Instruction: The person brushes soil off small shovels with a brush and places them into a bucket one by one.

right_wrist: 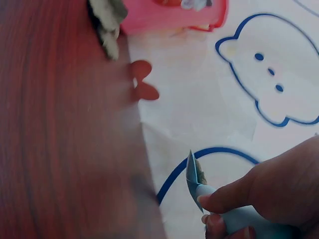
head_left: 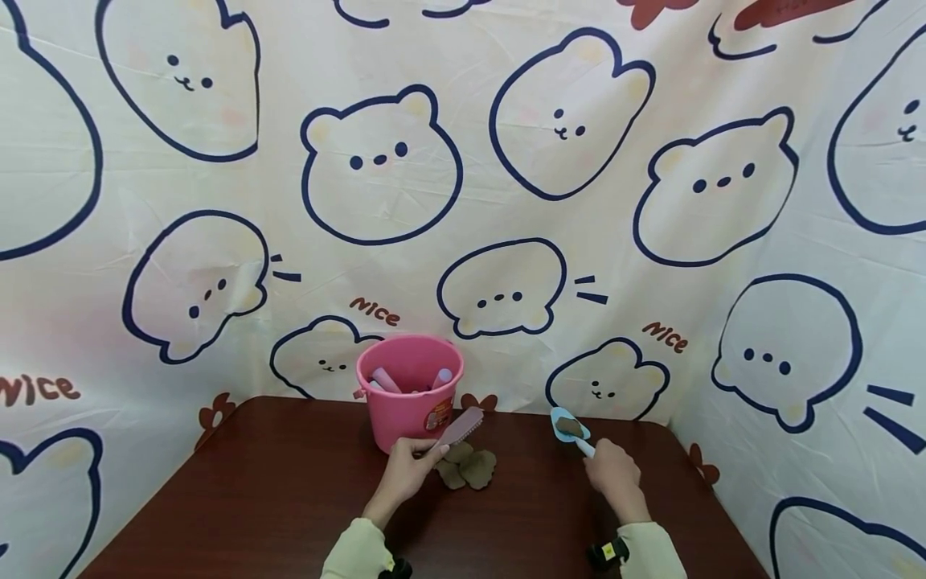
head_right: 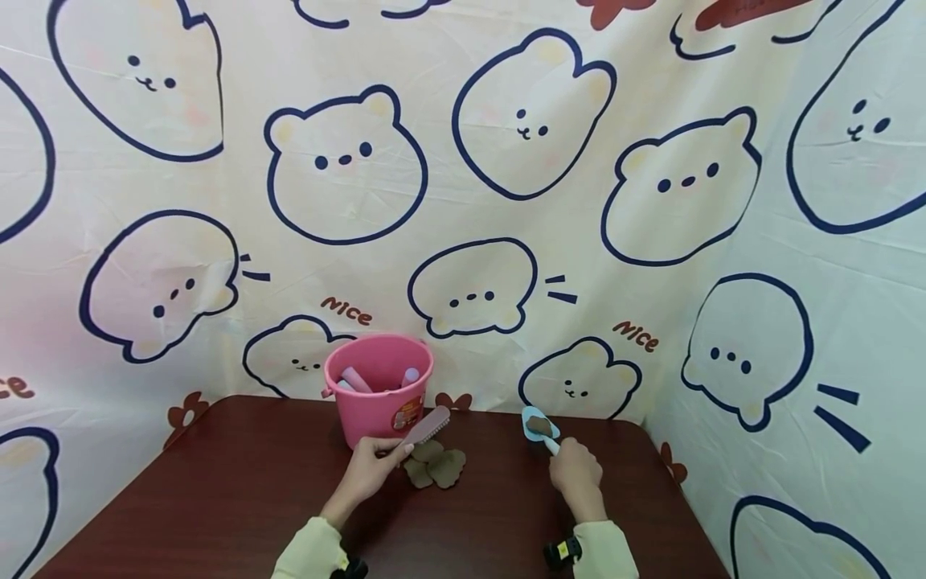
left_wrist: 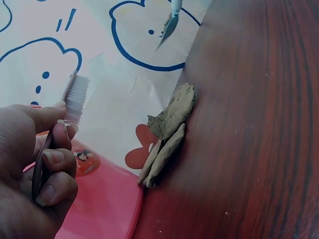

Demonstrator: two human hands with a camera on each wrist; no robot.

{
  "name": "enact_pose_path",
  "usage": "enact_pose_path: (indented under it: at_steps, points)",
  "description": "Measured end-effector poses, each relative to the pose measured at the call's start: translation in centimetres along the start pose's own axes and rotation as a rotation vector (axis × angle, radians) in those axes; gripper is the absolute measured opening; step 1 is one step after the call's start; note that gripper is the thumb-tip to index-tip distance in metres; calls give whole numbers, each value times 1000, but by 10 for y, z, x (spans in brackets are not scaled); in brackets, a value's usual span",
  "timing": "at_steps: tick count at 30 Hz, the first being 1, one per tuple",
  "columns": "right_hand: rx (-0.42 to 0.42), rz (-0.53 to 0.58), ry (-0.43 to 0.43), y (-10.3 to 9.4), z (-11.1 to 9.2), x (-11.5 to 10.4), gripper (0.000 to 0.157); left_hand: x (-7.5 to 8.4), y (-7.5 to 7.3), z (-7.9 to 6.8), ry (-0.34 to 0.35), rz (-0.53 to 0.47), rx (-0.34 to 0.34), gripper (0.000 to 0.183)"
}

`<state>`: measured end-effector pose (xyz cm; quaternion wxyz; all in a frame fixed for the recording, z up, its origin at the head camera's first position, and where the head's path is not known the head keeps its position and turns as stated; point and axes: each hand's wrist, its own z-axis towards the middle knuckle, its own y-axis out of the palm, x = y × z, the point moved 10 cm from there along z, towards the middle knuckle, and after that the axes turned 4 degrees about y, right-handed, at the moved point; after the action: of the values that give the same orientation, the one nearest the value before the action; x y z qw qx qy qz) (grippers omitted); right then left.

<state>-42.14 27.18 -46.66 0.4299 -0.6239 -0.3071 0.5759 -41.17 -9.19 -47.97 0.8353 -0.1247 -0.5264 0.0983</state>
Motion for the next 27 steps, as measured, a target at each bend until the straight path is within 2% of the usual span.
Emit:
enact_pose_path:
  at_steps: [15, 27]
  points:
    - [71, 25, -171, -15, -36, -67, 20, 6, 1, 0, 17, -2, -6, 26]
    - [86, -49, -281, 4, -55, -103, 24, 18, 9, -1, 23, -13, -34, 28]
